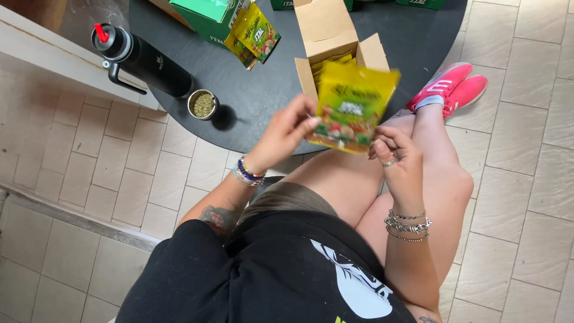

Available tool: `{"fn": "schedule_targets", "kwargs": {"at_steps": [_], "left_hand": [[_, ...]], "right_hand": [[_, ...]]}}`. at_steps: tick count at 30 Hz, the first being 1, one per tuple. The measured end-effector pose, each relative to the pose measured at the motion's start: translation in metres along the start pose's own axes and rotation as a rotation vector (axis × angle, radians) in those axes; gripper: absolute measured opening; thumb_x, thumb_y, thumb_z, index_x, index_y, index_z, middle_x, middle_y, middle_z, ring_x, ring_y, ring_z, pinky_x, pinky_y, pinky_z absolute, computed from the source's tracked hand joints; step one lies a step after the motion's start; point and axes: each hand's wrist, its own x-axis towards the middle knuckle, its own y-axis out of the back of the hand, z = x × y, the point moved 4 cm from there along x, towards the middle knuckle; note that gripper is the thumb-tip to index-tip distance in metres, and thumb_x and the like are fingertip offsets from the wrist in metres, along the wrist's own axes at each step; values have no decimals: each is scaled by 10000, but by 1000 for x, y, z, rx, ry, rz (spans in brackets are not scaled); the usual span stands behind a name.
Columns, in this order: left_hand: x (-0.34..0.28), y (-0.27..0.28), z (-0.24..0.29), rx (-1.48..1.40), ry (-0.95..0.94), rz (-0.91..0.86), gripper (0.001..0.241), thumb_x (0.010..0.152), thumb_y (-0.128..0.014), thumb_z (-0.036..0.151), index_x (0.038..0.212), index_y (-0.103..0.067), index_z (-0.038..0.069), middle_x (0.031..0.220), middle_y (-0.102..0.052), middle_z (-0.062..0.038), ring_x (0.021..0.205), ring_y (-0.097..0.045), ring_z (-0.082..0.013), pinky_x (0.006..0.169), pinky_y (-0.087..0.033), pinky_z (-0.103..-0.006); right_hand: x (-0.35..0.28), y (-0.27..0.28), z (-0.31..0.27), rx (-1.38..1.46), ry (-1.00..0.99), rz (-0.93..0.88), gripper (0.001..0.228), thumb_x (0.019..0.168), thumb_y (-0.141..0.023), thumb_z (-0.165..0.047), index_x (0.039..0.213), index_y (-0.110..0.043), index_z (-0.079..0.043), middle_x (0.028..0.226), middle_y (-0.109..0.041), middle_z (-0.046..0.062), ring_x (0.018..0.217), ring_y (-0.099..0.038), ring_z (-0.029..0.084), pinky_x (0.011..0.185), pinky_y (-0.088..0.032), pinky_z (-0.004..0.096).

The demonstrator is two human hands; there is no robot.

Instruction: Packing individual spice packets into a small cardboard box and organizing larger product boxes on a table.

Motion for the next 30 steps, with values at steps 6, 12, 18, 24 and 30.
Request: {"fn": "schedule_targets", "kwargs": {"at_steps": [6, 12, 18, 24, 30], "left_hand": [[-6, -38, 17, 169, 49, -168, 231, 967, -702, 237, 1101, -596, 81, 806, -653, -81, 669, -631, -203, 643, -528, -353], [-10, -51, 0, 198, 70, -143, 347, 866, -808, 343, 813, -594, 75, 614, -578, -53, 585, -571, -184, 596, -463, -314], [-11, -54, -4, 152, 100, -120, 364, 857, -827, 347, 752, -590, 91, 568, -559, -39, 559, -556, -148, 571, -420, -268], [-11, -66, 36, 66, 101, -196, 269, 882, -805, 355, 823, -725, 105, 660, -698, -44, 627, -620, -116, 605, -482, -263], [-7, -70, 49, -20, 85, -220, 274, 934, -754, 320, 768, -708, 108, 693, -680, -48, 690, -629, -128, 659, -495, -288]], "right_hand": [[-8, 17, 23, -24, -61, 93, 139, 1006, -756, -140, 1080, -705, -34, 901, -692, 35, 811, -553, 38, 759, -532, 199], [-11, 11, -6, -53, -51, 141, 109, 1005, -778, -128, 995, -702, -51, 777, -638, -3, 770, -523, 8, 714, -498, 156], [-13, -13, -66, 18, -116, 88, 264, 851, -900, -137, 1031, -732, -42, 784, -673, 19, 742, -562, 7, 706, -520, 152], [-17, -9, -41, 93, -90, 83, 267, 805, -918, -93, 998, -745, -31, 807, -692, 28, 800, -598, 34, 759, -559, 201], [-21, -16, -52, 193, -42, 98, 186, 824, -885, -56, 937, -743, -14, 770, -665, 30, 776, -577, 49, 751, -557, 233]]}}
